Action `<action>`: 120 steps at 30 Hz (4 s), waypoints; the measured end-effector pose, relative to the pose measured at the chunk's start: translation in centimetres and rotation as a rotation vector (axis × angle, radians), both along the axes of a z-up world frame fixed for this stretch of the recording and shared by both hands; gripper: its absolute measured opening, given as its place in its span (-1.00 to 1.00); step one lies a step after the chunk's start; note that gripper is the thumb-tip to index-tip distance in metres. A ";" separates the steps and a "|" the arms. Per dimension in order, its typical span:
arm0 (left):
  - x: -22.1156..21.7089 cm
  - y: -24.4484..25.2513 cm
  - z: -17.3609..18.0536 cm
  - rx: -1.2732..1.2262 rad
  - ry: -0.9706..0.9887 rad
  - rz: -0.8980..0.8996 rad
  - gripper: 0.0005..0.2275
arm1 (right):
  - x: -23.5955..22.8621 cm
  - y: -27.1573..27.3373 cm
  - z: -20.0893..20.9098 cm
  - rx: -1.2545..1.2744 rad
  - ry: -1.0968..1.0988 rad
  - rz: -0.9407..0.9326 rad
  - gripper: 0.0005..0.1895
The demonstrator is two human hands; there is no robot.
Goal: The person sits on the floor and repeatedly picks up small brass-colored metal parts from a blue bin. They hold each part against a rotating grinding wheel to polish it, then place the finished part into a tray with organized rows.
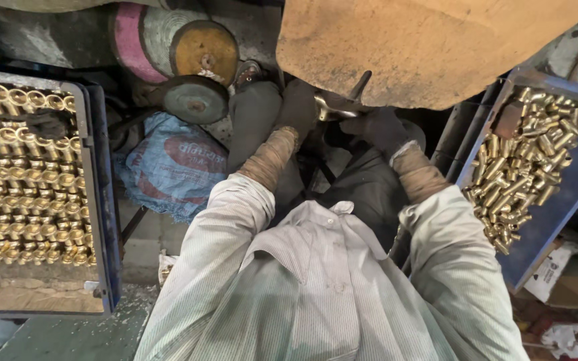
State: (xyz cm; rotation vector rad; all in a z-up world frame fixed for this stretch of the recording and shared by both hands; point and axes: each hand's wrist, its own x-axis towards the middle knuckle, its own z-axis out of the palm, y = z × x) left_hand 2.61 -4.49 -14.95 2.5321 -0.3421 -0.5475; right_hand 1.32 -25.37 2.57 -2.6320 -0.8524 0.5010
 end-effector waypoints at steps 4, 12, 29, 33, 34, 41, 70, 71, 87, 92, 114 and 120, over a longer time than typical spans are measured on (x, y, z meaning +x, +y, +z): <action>-0.1 -1.1 -0.5 -0.100 0.025 0.047 -0.71 | 0.2 -2.0 -2.6 0.188 0.493 -0.299 -0.80; -0.4 -1.5 -1.7 -0.032 -0.029 0.024 -0.68 | 0.8 -1.8 -0.6 0.366 0.763 -0.430 -0.72; 0.8 0.9 1.3 -0.094 -0.161 0.053 -0.50 | -0.7 -0.3 -3.2 0.286 0.258 -0.198 -0.72; 0.5 0.2 7.1 -0.338 0.104 0.196 -0.39 | -3.9 1.9 2.1 0.014 -0.385 -0.255 -0.80; 0.4 0.2 8.0 -0.359 0.223 0.211 -0.38 | -4.1 2.5 3.0 -0.081 -0.420 -0.237 -0.87; 1.7 1.8 5.4 -0.419 0.290 0.355 -0.67 | -0.7 5.8 4.0 -0.087 -0.447 -0.221 -0.90; -1.2 -1.8 -3.4 -0.347 -0.076 0.175 -0.67 | 0.7 -1.6 -3.3 0.416 0.645 -0.523 -0.62; -1.4 -1.8 -3.7 -0.323 -0.057 0.174 -0.67 | 0.6 -1.6 -3.6 0.416 0.665 -0.536 -0.62; 0.0 5.5 13.8 -1.023 0.598 0.745 -0.77 | -4.2 7.4 10.0 0.295 0.227 -0.592 -0.64; -3.2 6.8 20.8 -1.720 0.593 0.260 -0.75 | -14.3 11.0 21.3 0.409 0.394 -0.481 -0.55; -1.3 3.9 19.7 -1.495 0.496 0.291 -0.75 | -14.4 11.5 16.2 0.226 -0.388 -0.486 -0.51; 0.7 4.8 13.5 -0.523 -0.042 0.303 -0.73 | -5.8 7.7 7.9 0.094 -0.341 -0.333 -0.63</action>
